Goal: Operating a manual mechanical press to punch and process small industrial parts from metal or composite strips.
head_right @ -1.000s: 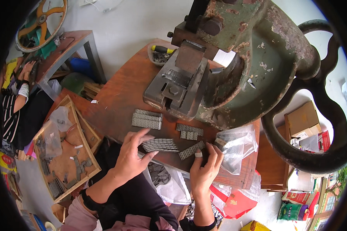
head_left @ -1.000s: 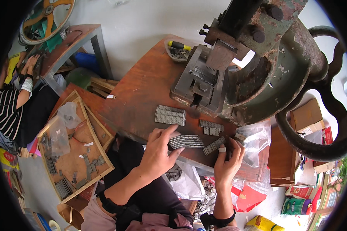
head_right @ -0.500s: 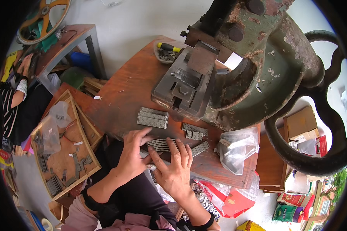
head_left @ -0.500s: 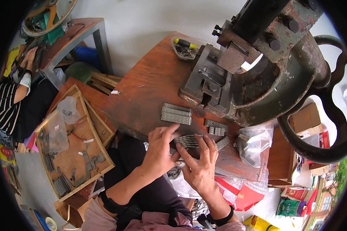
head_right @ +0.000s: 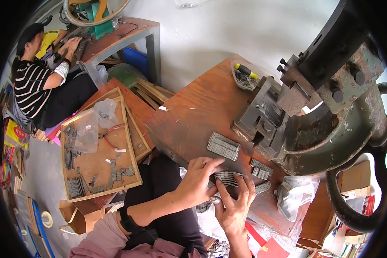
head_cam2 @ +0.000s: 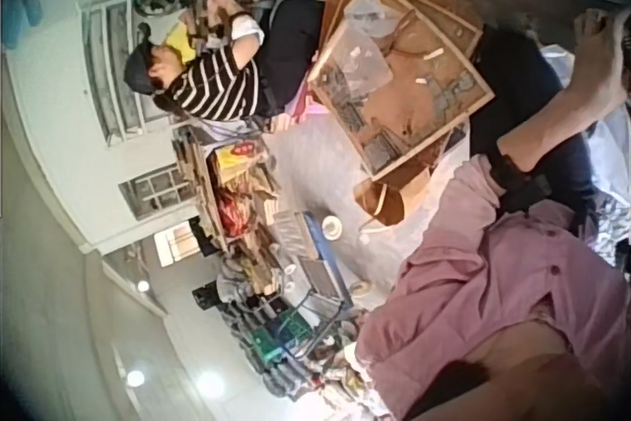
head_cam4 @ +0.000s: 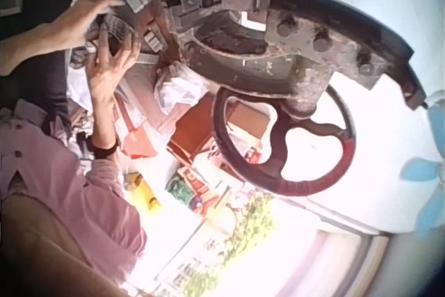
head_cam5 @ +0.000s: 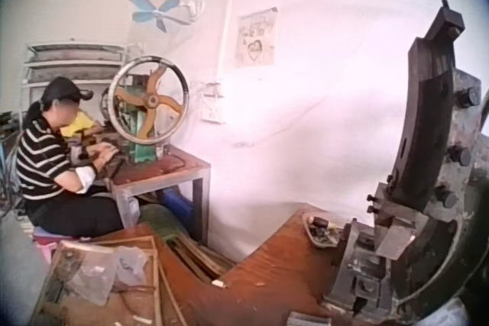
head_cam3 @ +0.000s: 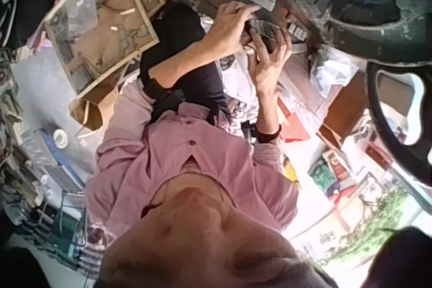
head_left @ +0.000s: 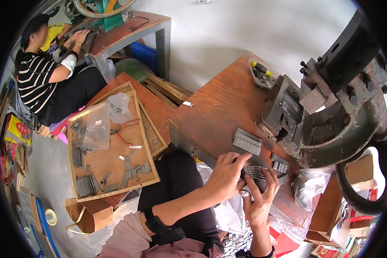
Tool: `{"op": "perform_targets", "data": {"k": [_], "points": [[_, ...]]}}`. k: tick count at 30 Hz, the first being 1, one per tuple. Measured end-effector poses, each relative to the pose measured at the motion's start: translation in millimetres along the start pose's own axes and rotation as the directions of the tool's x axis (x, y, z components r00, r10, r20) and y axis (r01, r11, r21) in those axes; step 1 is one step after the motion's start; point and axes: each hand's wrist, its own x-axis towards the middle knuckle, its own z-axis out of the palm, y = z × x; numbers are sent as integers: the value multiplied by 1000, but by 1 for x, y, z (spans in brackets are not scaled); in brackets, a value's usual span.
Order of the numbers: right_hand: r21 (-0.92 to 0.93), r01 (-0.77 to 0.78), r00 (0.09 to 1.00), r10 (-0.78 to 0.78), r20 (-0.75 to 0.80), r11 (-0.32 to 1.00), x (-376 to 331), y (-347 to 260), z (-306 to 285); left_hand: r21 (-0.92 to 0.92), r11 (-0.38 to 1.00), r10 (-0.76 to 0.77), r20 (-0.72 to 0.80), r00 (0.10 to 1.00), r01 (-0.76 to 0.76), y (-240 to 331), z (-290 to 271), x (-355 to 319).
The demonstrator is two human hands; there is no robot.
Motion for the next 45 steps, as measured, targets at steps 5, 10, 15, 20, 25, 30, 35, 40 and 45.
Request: {"op": "perform_targets", "data": {"k": [5, 10, 15, 20, 25, 30, 35, 40, 45], "points": [[25, -31, 998, 32, -55, 999, -8, 1, -2, 13, 1000, 2, -18, 1000, -2, 0, 2, 1], [63, -3, 980, 15, -196, 998, -20, -2, -3, 17, 999, 36, -40, 999, -36, -1, 3, 2], [-44, -206, 968, 196, -159, 978, -17, -2, 4, -3, 999, 50, -52, 997, -50, -2, -1, 0], [7, -239, 951, 236, -200, 971, -12, 3, 6, -71, 995, 66, -22, 998, -67, -6, -10, -6], [11, -213, 953, 210, -217, 977, -11, 11, 5, -76, 995, 60, 34, 998, -58, -9, -14, -4], [50, -195, 954, 201, -224, 980, -6, 13, 5, -40, 994, 103, 23, 994, -103, -8, -14, -2], [30, -142, 977, 145, -159, 989, 3, 12, 3, -30, 996, 89, 42, 995, -88, -8, -14, -1], [10, -140, 987, 140, -80, 990, 9, 16, -3, -24, 998, 58, 51, 997, -57, -6, -14, -1], [72, -141, 985, 147, -87, 987, 9, 17, -3, 7, 995, 95, 33, 995, -96, -6, -13, 0]]}}
